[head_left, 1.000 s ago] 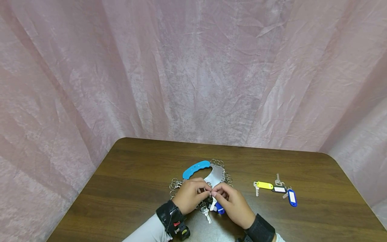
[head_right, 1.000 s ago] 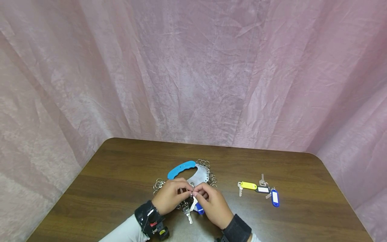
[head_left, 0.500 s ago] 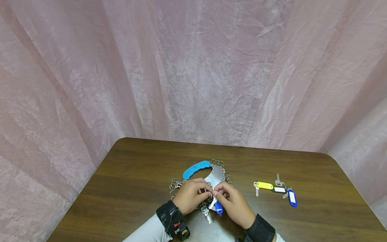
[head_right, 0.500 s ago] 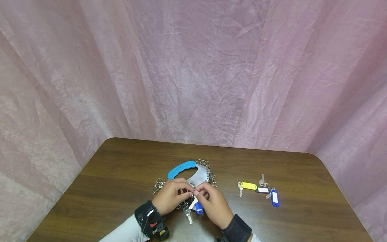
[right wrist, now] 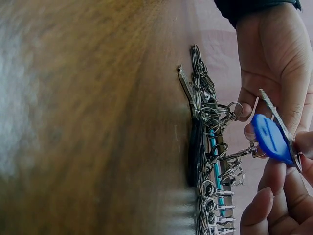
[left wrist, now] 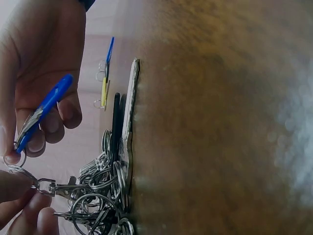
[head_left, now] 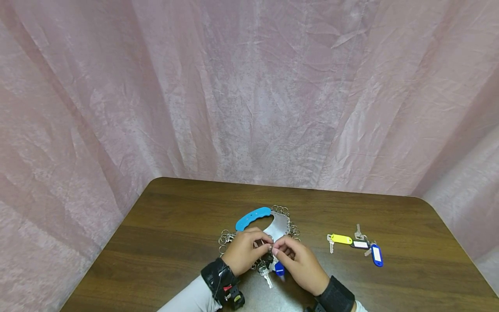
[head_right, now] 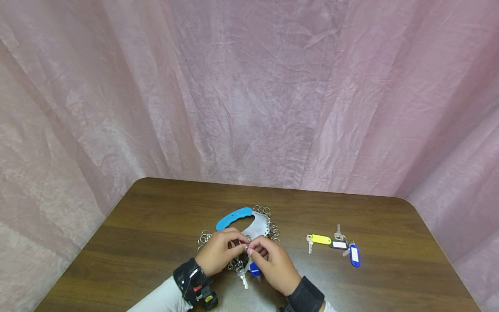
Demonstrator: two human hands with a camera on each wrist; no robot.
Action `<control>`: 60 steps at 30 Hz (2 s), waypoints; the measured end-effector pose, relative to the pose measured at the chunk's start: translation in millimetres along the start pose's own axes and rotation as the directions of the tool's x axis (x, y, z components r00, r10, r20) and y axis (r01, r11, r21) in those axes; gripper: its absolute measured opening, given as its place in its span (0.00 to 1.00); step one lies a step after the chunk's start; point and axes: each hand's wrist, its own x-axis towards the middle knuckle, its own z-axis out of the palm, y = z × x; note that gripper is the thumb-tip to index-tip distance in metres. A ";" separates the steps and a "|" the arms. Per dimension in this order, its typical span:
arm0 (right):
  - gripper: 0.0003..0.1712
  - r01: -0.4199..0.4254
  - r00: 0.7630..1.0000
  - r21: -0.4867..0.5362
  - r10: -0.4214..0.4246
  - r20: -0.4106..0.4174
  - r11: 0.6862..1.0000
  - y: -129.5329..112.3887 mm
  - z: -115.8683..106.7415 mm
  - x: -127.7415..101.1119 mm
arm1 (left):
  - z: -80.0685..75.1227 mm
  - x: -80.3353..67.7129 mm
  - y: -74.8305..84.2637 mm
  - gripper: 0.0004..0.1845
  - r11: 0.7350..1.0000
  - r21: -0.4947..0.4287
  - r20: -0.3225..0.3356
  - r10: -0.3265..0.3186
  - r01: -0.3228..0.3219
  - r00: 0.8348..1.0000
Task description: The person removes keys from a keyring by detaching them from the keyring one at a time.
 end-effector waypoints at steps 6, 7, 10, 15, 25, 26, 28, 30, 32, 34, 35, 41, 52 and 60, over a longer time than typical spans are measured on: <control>0.03 0.025 0.999 0.009 -0.025 0.041 1.000 -1.1 -0.9 -0.1 | -0.2 0.9 0.3 0.04 0.999 -0.010 -0.002 -0.041 0.041 0.999; 0.03 0.027 0.999 0.008 -0.027 0.045 1.000 -1.2 -0.9 -0.1 | -0.1 0.9 0.3 0.04 0.999 -0.012 -0.002 -0.046 0.046 0.999; 0.03 0.029 0.998 0.005 -0.029 0.050 1.000 -1.2 -0.9 0.1 | 0.2 0.9 0.0 0.04 0.998 -0.017 -0.006 -0.052 0.052 0.999; 0.04 0.030 0.998 -0.002 -0.030 0.053 1.000 -1.3 -0.9 0.5 | 1.0 0.6 -1.6 0.04 0.999 -0.018 -0.015 -0.044 0.044 0.999; 0.01 0.025 0.999 -0.018 -0.024 0.027 1.000 0.1 -1.5 -0.1 | -0.2 0.1 -0.5 0.04 1.000 -0.004 0.006 0.007 -0.007 1.000; 0.01 0.024 0.999 -0.019 -0.024 0.024 1.000 0.5 -1.6 -0.2 | -0.4 0.1 -0.3 0.04 1.000 0.000 0.007 0.016 -0.016 1.000; 0.02 0.025 1.000 -0.018 -0.024 0.019 1.000 1.1 -1.6 -0.1 | -0.7 -0.1 0.3 0.04 1.000 0.009 0.014 0.024 -0.025 1.000; 0.04 0.029 1.000 -0.021 -0.029 0.011 0.999 1.2 -1.4 -0.1 | -1.3 -0.1 0.7 0.04 0.999 0.011 0.020 0.034 -0.035 0.999; 0.03 0.030 1.000 -0.024 -0.030 -0.003 0.999 1.1 -0.9 -0.1 | -1.4 -0.1 0.8 0.03 0.999 0.014 0.023 0.044 -0.044 0.999; 0.01 0.026 1.000 -0.029 -0.026 -0.017 0.999 1.0 -0.6 -0.1 | -1.5 0.0 1.0 0.04 0.998 0.018 0.027 0.052 -0.053 0.998; 0.01 0.024 0.999 -0.033 -0.024 -0.024 0.999 0.9 -0.6 0.0 | -1.5 -0.1 1.0 0.04 0.998 0.018 0.029 0.056 -0.056 0.998; 0.02 -0.011 0.999 -0.054 0.009 -0.035 0.998 0.8 -1.5 0.2 | -1.6 -0.8 1.9 0.03 0.997 0.029 0.046 0.074 -0.075 0.996; 0.02 -0.077 0.996 -0.047 0.075 -0.045 0.996 -0.3 -1.5 1.0 | -0.8 -1.0 3.3 0.03 0.996 0.035 0.046 0.077 -0.079 0.996; 0.02 0.017 1.000 0.001 -0.017 0.002 1.000 -0.3 -0.8 0.1 | -2.3 -0.9 4.3 0.04 1.000 -0.001 0.008 -0.005 0.005 1.000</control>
